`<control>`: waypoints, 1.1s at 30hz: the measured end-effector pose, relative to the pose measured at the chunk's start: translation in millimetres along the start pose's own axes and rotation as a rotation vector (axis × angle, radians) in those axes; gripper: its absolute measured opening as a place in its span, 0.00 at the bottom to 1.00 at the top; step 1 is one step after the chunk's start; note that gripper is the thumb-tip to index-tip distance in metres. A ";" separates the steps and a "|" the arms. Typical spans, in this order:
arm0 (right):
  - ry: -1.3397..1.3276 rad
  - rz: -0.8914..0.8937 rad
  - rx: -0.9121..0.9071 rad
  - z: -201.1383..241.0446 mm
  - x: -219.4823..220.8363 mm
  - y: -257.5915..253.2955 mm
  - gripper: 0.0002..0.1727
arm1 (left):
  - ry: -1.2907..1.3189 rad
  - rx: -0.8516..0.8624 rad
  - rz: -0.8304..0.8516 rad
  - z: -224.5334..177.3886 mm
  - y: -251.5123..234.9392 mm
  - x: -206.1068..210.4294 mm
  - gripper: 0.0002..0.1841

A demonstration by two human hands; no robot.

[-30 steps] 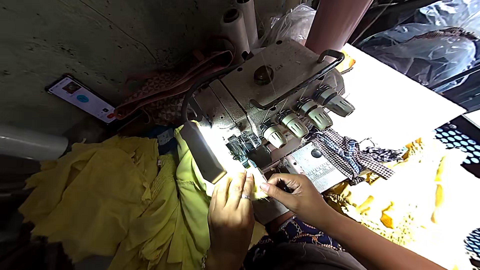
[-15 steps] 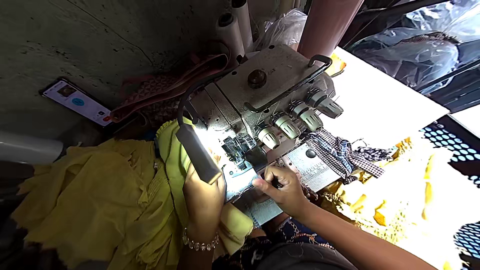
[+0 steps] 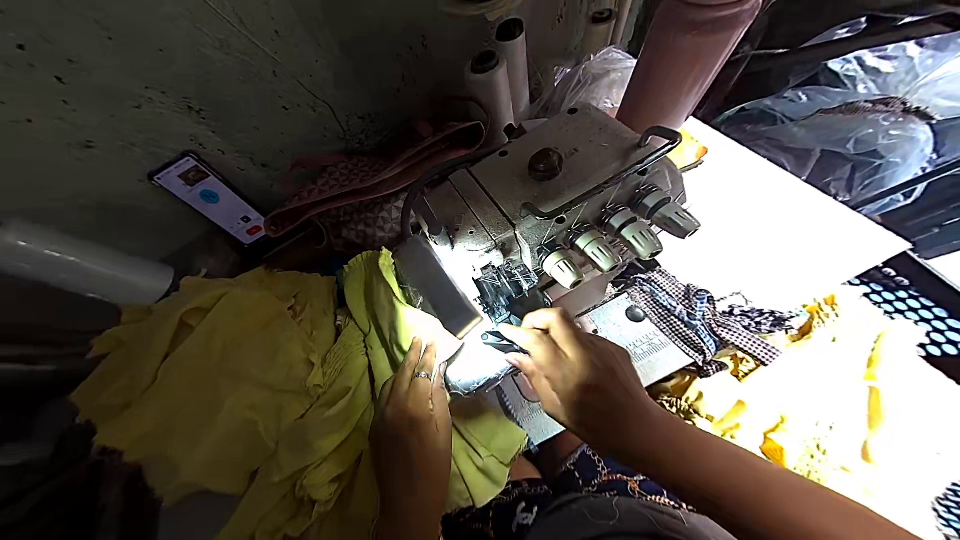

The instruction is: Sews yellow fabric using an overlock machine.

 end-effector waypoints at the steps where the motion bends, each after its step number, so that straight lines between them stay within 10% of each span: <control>1: 0.046 0.012 -0.007 5.3 5.3 -7.1 0.12 | 0.001 0.007 -0.007 -0.6 1.8 -2.1 0.15; 6: 0.153 0.111 -0.021 19.6 31.0 -23.6 0.11 | 0.060 -0.026 -0.054 12.9 8.9 -19.5 0.16; 13: -0.316 0.082 -0.070 47.4 32.6 16.9 0.19 | -0.150 -0.684 -0.281 176.1 78.2 -150.9 0.27; 17: -0.531 0.165 -0.097 73.8 78.5 40.0 0.12 | -0.061 -0.367 -0.278 160.5 83.6 -146.1 0.20; 22: -0.381 0.774 0.242 80.7 141.1 29.9 0.41 | -0.094 -0.011 0.183 95.4 33.4 -40.0 0.16; 25: -0.375 0.961 0.305 86.9 153.3 21.7 0.24 | -0.212 -0.017 0.487 104.2 5.8 2.4 0.16; 28: -0.316 0.679 0.170 97.1 121.1 5.5 0.10 | -0.169 -0.134 0.661 115.8 -29.4 -15.9 0.19; 33: -0.555 0.141 -0.191 133.2 63.7 -18.6 0.16 | 0.130 -0.230 0.204 134.9 -93.8 -106.8 0.22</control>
Point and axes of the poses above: each hand's wrist, its own y-axis away from the middle knuckle, its own x-axis out of the palm, z = x × y, the point moved 7 cm from there along -y, towards the middle knuckle, and after that the axes turned 4 degrees about z, right-handed, at the moved point
